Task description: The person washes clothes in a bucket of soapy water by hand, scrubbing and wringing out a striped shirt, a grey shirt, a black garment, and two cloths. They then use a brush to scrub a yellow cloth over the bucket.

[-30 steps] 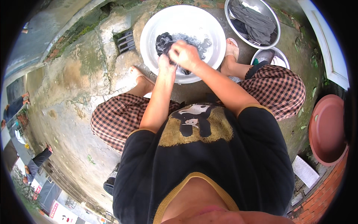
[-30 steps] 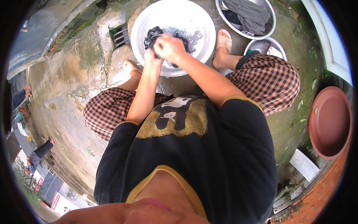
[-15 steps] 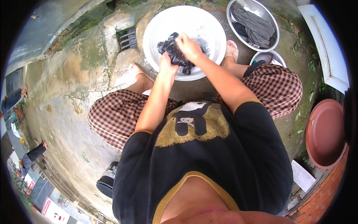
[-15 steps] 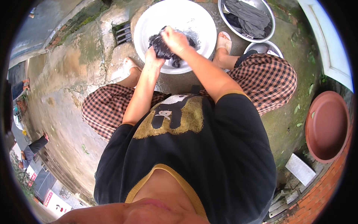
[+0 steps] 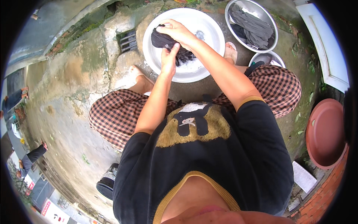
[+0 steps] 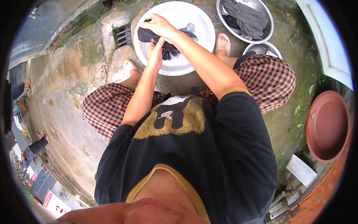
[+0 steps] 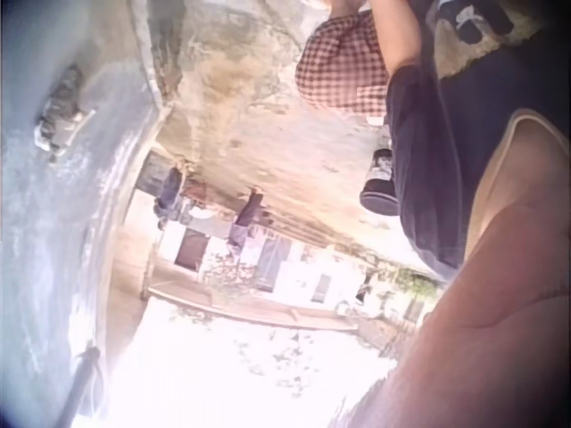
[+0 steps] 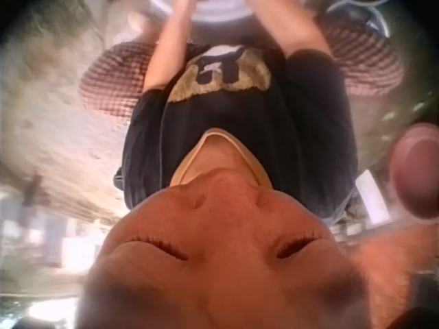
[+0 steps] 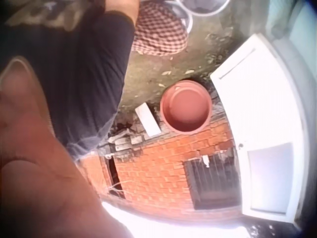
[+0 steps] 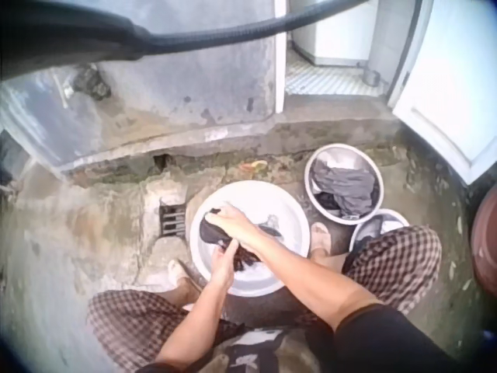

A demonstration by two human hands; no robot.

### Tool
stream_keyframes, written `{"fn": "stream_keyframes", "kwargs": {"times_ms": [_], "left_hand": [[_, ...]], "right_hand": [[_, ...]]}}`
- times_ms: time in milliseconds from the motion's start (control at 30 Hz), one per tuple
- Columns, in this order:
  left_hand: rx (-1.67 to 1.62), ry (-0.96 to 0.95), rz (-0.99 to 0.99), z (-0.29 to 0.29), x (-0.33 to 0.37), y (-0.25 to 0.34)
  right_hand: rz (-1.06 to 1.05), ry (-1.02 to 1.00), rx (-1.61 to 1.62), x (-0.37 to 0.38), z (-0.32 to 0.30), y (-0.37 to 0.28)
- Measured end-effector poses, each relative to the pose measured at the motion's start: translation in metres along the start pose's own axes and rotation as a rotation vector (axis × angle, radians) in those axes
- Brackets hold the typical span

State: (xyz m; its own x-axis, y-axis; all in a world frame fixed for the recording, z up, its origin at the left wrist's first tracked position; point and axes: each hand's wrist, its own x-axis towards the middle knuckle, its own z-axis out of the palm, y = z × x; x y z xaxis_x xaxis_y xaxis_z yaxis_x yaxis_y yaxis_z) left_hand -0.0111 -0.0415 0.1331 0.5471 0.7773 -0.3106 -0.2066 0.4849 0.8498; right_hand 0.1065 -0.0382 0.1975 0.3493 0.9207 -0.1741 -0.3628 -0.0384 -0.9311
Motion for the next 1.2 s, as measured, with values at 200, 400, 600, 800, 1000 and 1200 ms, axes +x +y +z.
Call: {"fn": "stream_keyframes", "kwargs": {"times_ms": [200,400,600,800,1000,1200], "left_hand": [[-0.254,-0.04,-0.149,0.007,0.02,0.019],[-0.586,-0.088,-0.253,0.03,0.036,0.043],[-0.356,0.095,-0.064,-0.008,0.084,0.031],[1.233,-0.437,0.088,-0.04,0.086,-0.043],[1.884,-0.629,-0.099,-0.085,0.059,-0.111],[1.595,-0.564,-0.203,-0.086,0.068,-0.105]], "right_hand": [[-0.145,-0.1,-0.506,-0.026,-0.089,0.049],[0.132,0.205,-0.504,-0.054,-0.133,0.149],[0.1,0.436,-0.475,-0.026,-0.147,0.134],[-0.053,0.65,-0.959,-0.029,-0.159,0.148],[0.308,0.222,-1.365,-0.04,-0.123,0.169],[0.616,0.282,-0.991,-0.011,-0.16,0.208]]}}
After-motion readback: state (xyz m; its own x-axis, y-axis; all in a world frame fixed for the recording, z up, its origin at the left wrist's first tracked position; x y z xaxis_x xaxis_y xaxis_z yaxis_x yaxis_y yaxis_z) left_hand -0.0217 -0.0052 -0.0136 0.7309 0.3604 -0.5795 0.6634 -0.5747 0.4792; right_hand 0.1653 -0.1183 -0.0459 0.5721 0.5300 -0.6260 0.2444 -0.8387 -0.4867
